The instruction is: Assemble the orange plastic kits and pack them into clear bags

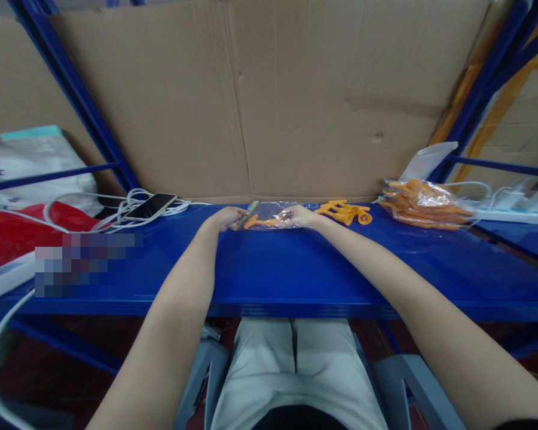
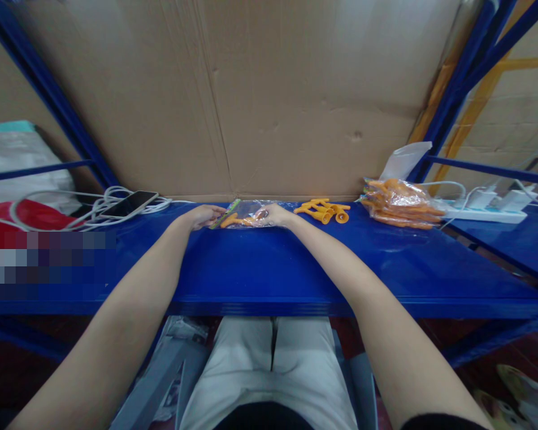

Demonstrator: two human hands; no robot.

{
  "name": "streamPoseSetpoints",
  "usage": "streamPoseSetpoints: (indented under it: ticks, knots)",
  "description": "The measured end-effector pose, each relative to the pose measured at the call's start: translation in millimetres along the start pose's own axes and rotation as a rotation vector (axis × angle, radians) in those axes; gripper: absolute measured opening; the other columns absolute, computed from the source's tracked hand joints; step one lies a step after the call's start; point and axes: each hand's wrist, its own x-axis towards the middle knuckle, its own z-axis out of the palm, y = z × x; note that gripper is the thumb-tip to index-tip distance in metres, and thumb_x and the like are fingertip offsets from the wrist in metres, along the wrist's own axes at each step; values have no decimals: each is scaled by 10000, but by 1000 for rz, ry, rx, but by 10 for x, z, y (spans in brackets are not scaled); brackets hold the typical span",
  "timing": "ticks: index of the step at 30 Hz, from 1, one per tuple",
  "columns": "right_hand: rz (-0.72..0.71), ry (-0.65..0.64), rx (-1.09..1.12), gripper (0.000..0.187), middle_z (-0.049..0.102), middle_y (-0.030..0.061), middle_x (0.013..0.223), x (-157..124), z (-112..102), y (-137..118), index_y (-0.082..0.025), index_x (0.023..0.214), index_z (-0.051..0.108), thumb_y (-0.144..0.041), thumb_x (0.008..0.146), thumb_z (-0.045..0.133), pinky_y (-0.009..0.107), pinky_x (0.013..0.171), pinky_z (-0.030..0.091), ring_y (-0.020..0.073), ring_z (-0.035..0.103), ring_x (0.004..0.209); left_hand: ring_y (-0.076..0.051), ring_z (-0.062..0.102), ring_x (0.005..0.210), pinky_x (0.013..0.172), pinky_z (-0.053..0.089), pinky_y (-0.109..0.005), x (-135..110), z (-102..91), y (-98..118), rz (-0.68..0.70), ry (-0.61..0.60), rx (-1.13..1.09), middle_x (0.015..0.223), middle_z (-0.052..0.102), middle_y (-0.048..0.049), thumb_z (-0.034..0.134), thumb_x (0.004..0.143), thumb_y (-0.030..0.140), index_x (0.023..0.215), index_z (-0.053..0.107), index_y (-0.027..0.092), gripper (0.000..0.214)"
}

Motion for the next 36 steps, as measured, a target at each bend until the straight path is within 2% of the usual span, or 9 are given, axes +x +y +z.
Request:
streamPoseSetpoints:
  ticks: [6,12,16,22,28,36]
  knots:
    - [10,-98,62,223,737,64,929,-31,-15,-45,-129,914,750,-152,692,748,286,840,519,176,664,856,-144,602,621,501,351,-216,-13,5,18,-2,2,39,677,642,-45,555,827,148,1107,706,173,319]
    - [-7,-168,94,133,750,38,887,-42,-71,-46,-161,821,763,-197,693,773,296,894,493,166,664,872,-110,495,481,438,276,-214,-51,10,55,-4,-4,47,566,533,-15,475,842,81,1101,703,149,352]
    - [-6,-163,152,130,748,41,832,-12,-40,-31,-156,821,769,-178,693,772,296,890,490,155,665,827,-93,447,451,435,293,-197,-77,8,60,9,-11,20,544,504,3,466,828,57,1105,695,139,368]
    - [64,-71,183,130,755,70,894,32,46,-8,-134,832,778,-117,710,738,299,878,503,160,666,835,-129,535,500,460,341,-224,9,4,7,4,6,45,554,560,-22,522,831,131,1162,686,142,369]
    - [31,-102,192,141,751,68,994,21,67,-23,-155,867,781,-146,737,727,315,925,496,175,670,932,-151,638,629,505,424,-213,32,21,19,-17,56,31,735,689,-68,631,789,197,1097,713,160,320]
    - [47,-113,188,168,752,60,1013,9,69,-53,-166,910,780,-129,764,705,293,942,496,165,676,949,-131,680,920,656,507,-166,-38,54,84,-21,183,-155,1053,721,-71,562,751,64,972,726,170,295]
